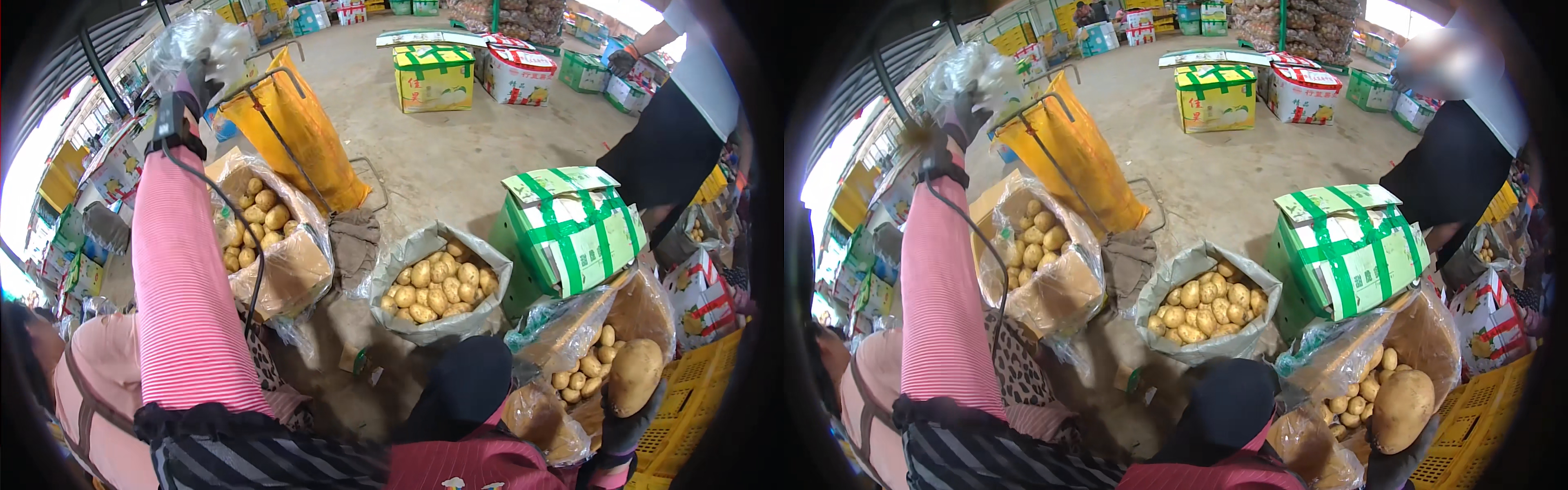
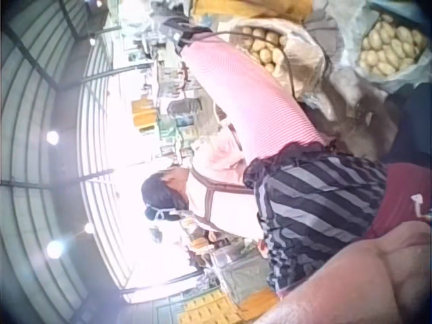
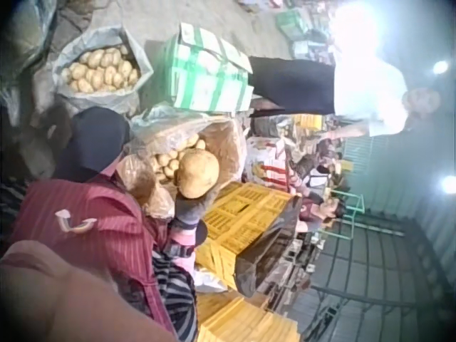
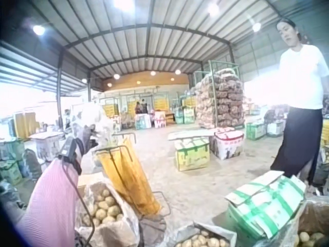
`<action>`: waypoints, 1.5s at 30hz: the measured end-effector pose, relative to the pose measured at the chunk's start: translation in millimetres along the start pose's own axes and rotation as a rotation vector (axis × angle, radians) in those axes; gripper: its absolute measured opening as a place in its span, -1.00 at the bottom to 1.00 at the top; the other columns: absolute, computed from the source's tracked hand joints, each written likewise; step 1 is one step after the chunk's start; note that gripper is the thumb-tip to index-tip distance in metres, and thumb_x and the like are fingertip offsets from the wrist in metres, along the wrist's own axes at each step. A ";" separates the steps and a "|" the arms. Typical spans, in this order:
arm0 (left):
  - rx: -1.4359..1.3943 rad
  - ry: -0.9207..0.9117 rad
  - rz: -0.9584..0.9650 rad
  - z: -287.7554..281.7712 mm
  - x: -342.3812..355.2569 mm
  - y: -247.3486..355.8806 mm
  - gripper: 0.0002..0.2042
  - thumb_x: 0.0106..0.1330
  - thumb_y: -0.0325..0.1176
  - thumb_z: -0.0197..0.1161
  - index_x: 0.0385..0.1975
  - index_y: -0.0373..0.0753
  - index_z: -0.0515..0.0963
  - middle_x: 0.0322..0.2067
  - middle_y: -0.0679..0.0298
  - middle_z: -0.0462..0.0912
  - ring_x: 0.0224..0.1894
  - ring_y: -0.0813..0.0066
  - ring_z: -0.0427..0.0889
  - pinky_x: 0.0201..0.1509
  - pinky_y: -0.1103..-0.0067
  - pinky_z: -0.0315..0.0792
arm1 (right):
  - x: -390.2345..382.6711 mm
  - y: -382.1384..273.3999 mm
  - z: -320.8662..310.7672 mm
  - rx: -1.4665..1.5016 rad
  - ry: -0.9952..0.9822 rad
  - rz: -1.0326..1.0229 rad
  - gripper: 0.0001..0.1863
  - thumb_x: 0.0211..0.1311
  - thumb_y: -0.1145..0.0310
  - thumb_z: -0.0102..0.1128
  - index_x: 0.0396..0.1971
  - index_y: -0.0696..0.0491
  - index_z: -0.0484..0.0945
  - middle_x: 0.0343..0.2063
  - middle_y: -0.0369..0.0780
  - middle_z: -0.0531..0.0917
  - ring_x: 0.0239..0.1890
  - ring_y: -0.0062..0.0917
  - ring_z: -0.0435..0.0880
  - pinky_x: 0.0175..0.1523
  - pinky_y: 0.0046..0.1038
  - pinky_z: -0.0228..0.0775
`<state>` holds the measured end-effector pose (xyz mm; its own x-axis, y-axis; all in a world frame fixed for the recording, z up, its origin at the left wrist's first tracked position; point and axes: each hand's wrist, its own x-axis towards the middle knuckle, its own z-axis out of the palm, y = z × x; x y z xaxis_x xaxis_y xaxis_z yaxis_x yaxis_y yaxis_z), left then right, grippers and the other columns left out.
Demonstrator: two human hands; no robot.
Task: Sorting potatoes from bags into crates and boxes while checking for quality and packing them.
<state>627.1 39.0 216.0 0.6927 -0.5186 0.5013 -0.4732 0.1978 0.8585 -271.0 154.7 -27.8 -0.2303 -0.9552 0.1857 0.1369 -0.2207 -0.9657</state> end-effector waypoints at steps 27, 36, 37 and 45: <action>0.304 -1.235 -0.025 218.4 -481.0 1.1 -0.62 0.45 -0.40 0.15 0.22 -0.36 0.48 0.15 0.12 0.60 0.23 0.36 0.53 0.34 0.48 0.36 | -71.8 -88.4 -90.0 0.596 0.214 0.071 -0.29 0.36 -0.27 0.02 0.31 -0.06 0.39 0.19 -0.19 0.57 0.18 -0.32 0.58 0.15 -0.16 0.53; 0.028 -1.655 0.219 367.4 -613.9 125.6 -0.60 0.42 -0.43 0.19 0.24 -0.36 0.46 0.09 0.13 0.64 0.13 0.39 0.60 0.24 0.51 0.44 | -176.9 -161.6 -214.8 0.269 0.450 -0.237 -0.11 0.20 -0.22 0.31 0.37 0.02 0.26 0.14 -0.14 0.56 0.06 -0.36 0.64 0.03 -0.33 0.57; -0.019 -1.709 0.192 383.6 -638.5 133.5 -0.60 0.43 -0.42 0.19 0.24 -0.36 0.46 0.09 0.13 0.64 0.13 0.38 0.60 0.22 0.51 0.45 | -185.2 -166.9 -226.7 0.256 0.473 -0.245 -0.11 0.20 -0.22 0.31 0.37 0.02 0.26 0.14 -0.14 0.56 0.06 -0.36 0.64 0.03 -0.33 0.57; 0.469 -2.344 0.523 419.6 -801.5 194.3 -0.11 0.17 0.15 0.39 0.38 -0.33 0.27 0.24 -0.15 0.48 0.29 0.02 0.49 0.35 0.36 0.35 | -203.4 -207.9 -287.8 0.406 0.576 -0.418 -0.22 0.37 -0.22 0.07 0.33 0.09 0.29 0.05 -0.07 0.63 -0.13 -0.34 0.73 -0.24 -0.42 0.58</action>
<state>-248.4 144.1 -64.4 -0.7714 -0.2426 -0.5882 -0.5936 0.6075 0.5278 -529.9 451.7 82.9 -0.7832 -0.5519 0.2865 0.2428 -0.6956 -0.6762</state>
